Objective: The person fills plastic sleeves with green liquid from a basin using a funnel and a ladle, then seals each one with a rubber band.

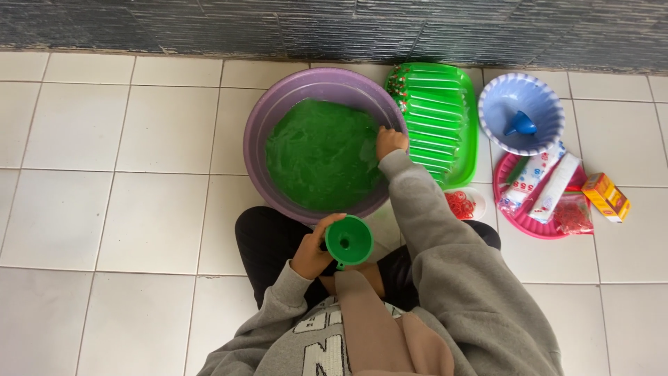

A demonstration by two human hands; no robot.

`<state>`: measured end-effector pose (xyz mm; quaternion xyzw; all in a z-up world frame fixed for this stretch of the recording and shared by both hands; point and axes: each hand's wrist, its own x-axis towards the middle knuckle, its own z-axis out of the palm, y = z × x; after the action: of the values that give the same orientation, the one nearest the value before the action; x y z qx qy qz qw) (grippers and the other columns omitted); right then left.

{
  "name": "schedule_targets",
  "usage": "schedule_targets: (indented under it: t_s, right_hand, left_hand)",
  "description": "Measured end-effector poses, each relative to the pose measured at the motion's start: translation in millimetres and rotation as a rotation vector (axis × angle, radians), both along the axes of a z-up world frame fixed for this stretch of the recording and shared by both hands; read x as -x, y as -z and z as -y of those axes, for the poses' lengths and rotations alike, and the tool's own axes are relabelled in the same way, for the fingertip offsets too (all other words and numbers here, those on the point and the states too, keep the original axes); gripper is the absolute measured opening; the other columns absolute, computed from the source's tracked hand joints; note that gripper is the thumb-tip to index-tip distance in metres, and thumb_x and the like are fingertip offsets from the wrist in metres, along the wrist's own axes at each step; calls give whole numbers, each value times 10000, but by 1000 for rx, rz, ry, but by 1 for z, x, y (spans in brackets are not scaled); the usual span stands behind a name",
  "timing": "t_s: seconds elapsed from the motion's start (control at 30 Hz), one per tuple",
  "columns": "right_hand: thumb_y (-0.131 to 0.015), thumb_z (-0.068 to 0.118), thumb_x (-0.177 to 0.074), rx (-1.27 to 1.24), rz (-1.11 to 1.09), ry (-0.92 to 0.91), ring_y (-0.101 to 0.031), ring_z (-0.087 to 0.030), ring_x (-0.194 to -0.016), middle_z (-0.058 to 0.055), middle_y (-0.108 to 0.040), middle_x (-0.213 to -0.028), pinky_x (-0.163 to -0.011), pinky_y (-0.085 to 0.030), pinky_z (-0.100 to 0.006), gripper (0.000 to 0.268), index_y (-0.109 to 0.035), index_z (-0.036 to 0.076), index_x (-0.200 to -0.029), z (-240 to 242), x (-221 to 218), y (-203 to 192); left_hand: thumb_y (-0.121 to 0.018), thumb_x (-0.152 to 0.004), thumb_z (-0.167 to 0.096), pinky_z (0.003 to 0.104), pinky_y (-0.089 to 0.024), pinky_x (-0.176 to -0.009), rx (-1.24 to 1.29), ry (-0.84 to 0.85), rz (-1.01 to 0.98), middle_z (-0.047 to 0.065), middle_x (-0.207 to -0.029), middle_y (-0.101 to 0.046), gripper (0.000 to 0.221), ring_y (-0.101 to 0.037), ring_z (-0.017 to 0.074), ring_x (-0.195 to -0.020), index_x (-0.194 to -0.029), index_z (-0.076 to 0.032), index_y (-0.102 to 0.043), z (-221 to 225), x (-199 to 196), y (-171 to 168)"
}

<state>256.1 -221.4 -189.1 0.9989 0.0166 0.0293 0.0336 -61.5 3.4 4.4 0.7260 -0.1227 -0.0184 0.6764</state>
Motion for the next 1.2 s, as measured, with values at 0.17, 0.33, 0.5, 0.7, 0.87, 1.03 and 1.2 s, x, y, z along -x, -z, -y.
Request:
schedule_targets:
  t_s: [0.17,0.33,0.5,0.7,0.87,1.03,1.2]
  right_hand:
    - [-482,111,-960,149,-60,-39,-764,-319,-750,-84,-759,-781,-588,-581,-453,345,-787,209,-830,31,39,-4]
    - [-525,113,-923,138,-244,-135,-760,-357,-754,-127,-757,-796,-537,-558,-533,295,-800,150,-823,13,93,-2]
    - [-686,137,-895,-47,-571,-405,-762,-428,-874,-237,-768,-898,-663,-565,-600,154,-793,28,-896,-41,130,-39]
    - [-678,200,-939,-273,-519,-446,-756,-452,-930,-246,-766,-915,-747,-590,-601,181,-792,60,-947,-120,127,-7]
    - [-631,176,-981,-300,-320,-333,-767,-396,-820,-184,-755,-845,-692,-604,-551,168,-742,78,-1062,-166,109,-13]
    - [-498,116,-1042,-224,-192,-198,-773,-332,-837,-100,-755,-845,-702,-616,-502,257,-712,107,-1184,-165,64,-22]
    - [-486,188,-1048,39,111,-140,-758,-271,-705,-52,-726,-738,-596,-601,-449,309,-793,202,-1075,-114,22,-15]
  left_hand:
    - [-826,-825,-53,536,-531,-907,-12,31,33,191,-984,-783,723,-746,369,-918,-1471,-144,-515,15,10,7]
    - [-869,-786,-74,555,-519,-945,2,89,17,199,-951,-781,788,-744,367,-920,-1476,-138,-495,26,18,-15]
    - [-871,-771,-44,580,-515,-976,49,107,-14,204,-1079,-770,776,-720,383,-1027,-1457,-151,-525,26,20,-27]
    - [-858,-779,-24,575,-489,-996,43,37,50,188,-1178,-748,748,-693,369,-1095,-1444,-125,-533,13,24,-12]
    - [-856,-800,-58,558,-478,-999,28,-42,36,178,-1088,-775,773,-721,359,-1032,-1485,-130,-504,-2,21,14]
    - [-845,-807,-64,564,-485,-991,39,-60,5,188,-1082,-777,756,-717,376,-1042,-1479,-131,-505,-9,10,12]
    - [-839,-801,-6,617,-474,-976,32,-36,37,191,-1208,-737,748,-698,392,-1068,-1467,-129,-520,-10,-1,5]
